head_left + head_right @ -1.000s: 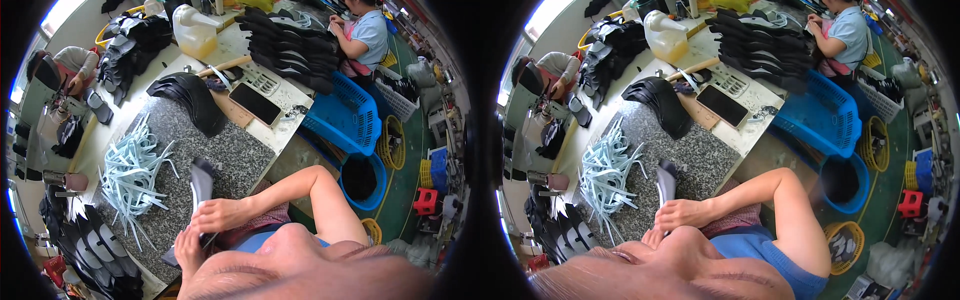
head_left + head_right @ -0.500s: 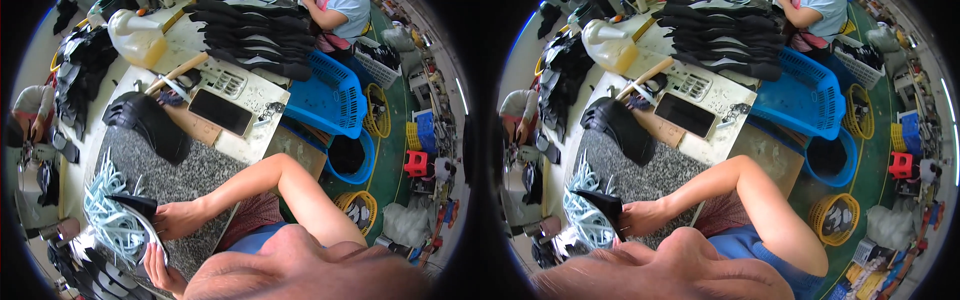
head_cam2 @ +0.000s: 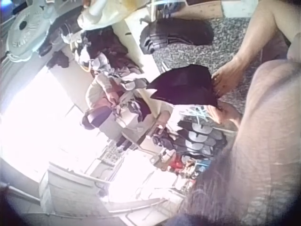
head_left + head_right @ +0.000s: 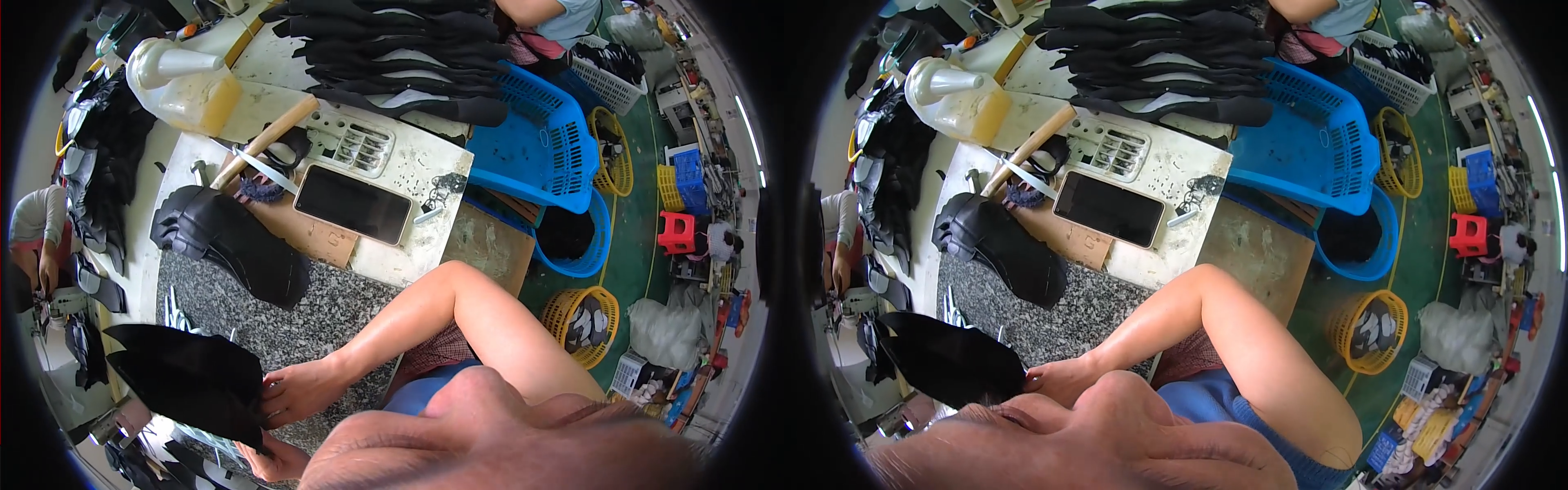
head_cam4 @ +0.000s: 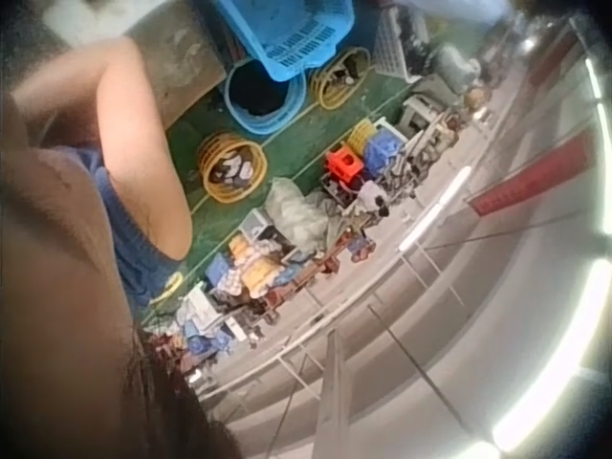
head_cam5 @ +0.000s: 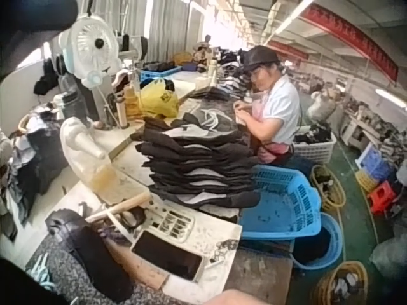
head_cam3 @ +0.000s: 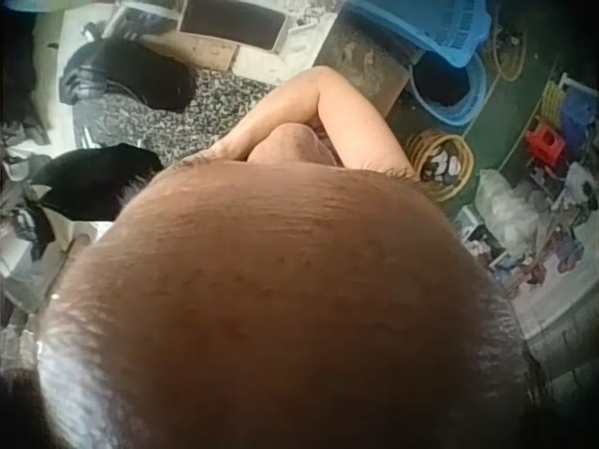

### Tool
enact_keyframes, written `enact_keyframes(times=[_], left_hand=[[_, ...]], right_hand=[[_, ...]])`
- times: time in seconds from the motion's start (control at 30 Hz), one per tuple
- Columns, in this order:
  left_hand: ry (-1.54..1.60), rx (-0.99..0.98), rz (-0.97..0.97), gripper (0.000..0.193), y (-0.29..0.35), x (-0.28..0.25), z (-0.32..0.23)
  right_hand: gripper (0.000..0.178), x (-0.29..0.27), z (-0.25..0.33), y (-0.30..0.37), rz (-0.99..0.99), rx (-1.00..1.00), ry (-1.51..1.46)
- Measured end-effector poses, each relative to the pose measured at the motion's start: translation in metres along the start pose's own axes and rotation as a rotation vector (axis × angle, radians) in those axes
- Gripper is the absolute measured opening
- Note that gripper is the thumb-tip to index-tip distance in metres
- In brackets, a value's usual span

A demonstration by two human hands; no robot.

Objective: Applying reinforcement or adhesive strips to shoe upper components at a workbench.

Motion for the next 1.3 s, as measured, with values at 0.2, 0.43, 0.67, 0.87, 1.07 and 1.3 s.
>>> enact_keyframes(times=[0.2,0.43,0.67,0.87,1.07,1.3], left_hand=[[0.000,0.069,-0.014,0.019,-0.002,0.001,-0.002],[0.088,0.148,-0.048,0.016,0.018,-0.026,-0.039],[0.230,0.365,0.077,0.029,0.032,-0.002,-0.096],[0.067,0.582,0.223,0.036,0.094,-0.023,-0.088],[0.109,0.406,0.168,0.035,0.117,-0.052,-0.131],[0.073,0.500,0.176,0.040,0.205,-0.057,-0.147]], right_hand=[[0.046,-0.009,-0.005,-0.005,-0.008,-0.019,0.088],[0.041,0.016,-0.007,-0.001,0.089,0.118,-0.330],[0.027,0.001,-0.012,0.013,0.159,0.206,-0.505],[0.050,-0.017,-0.050,0.053,-0.129,0.634,-0.961],[0.074,0.004,0.003,0.166,0.293,0.843,-1.682],[0.086,0.031,0.080,0.103,1.141,0.899,-1.767]])
Point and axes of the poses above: each hand's wrist, its own y-axis away from the middle knuckle, its own x-axis out of the palm, z = x × y, the point moved 10 cm from there along -y, towards the middle knuckle, and after that the axes turned 10 degrees about y, right-handed, at the moved point
